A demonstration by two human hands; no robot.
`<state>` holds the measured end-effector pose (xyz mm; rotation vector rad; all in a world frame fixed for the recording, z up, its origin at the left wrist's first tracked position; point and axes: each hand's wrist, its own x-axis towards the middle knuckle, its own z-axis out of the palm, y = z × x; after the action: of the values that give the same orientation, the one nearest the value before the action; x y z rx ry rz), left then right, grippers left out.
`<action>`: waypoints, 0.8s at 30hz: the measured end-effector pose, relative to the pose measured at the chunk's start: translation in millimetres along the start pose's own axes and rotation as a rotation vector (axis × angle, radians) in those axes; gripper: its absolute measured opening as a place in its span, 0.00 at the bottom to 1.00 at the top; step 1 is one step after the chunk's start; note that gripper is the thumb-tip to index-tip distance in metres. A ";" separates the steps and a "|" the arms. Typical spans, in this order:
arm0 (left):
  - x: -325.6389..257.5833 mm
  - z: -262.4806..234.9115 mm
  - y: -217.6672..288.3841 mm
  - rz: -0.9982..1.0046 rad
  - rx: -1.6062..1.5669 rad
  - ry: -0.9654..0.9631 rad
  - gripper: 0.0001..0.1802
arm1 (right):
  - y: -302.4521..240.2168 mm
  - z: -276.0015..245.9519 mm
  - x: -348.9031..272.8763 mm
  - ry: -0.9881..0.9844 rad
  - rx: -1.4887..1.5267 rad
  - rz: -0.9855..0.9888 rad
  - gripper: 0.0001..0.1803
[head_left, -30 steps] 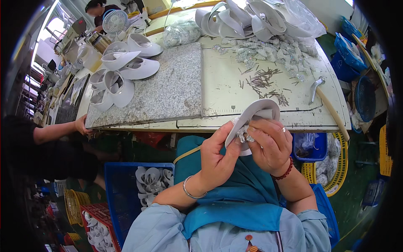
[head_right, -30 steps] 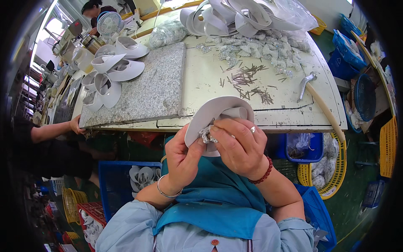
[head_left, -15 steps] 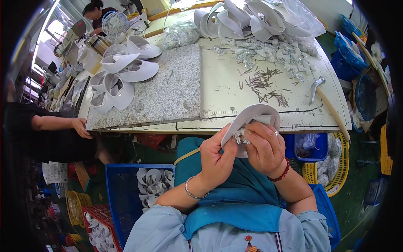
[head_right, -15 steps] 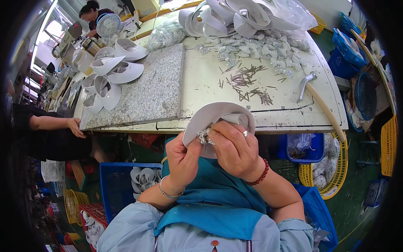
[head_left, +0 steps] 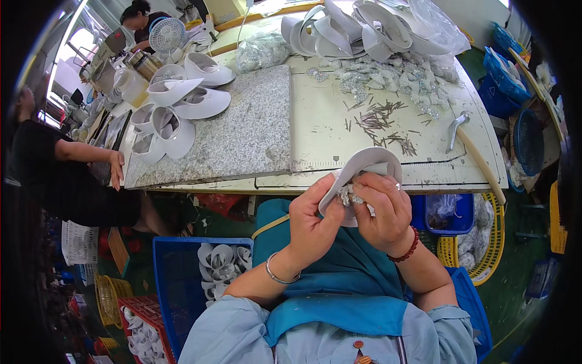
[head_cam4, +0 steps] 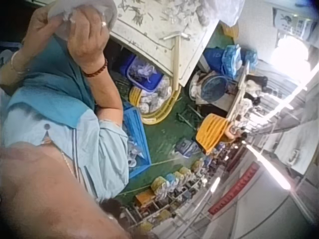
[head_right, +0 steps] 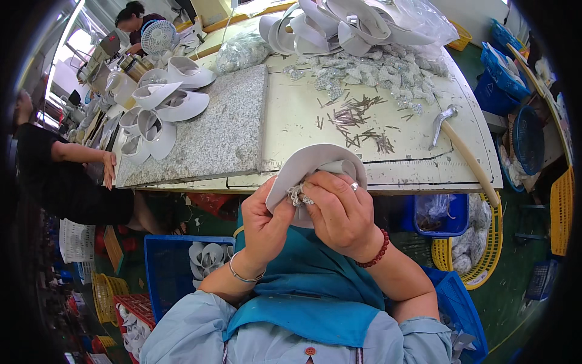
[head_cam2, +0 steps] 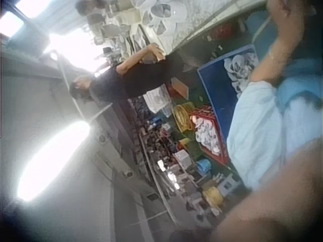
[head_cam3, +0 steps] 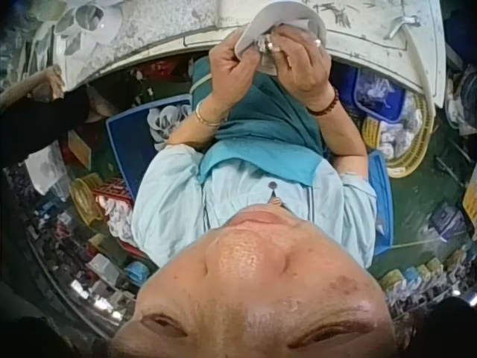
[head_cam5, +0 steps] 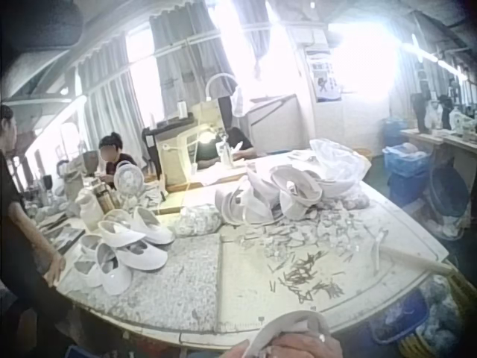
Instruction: The person attaches decorative rhinestones to shoe uppers by hand and hammers the assembled pieces flat with a hammer.
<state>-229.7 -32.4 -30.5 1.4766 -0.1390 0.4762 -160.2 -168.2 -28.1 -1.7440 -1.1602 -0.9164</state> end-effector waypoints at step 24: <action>16.3 -0.8 1.1 0.098 0.152 -0.037 0.21 | 10.2 -18.7 16.2 -0.079 0.203 0.187 0.17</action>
<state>-215.6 -27.9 -23.4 1.6332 -0.2093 0.5484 -147.9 -182.1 -8.9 -1.7014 -1.0788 -0.6010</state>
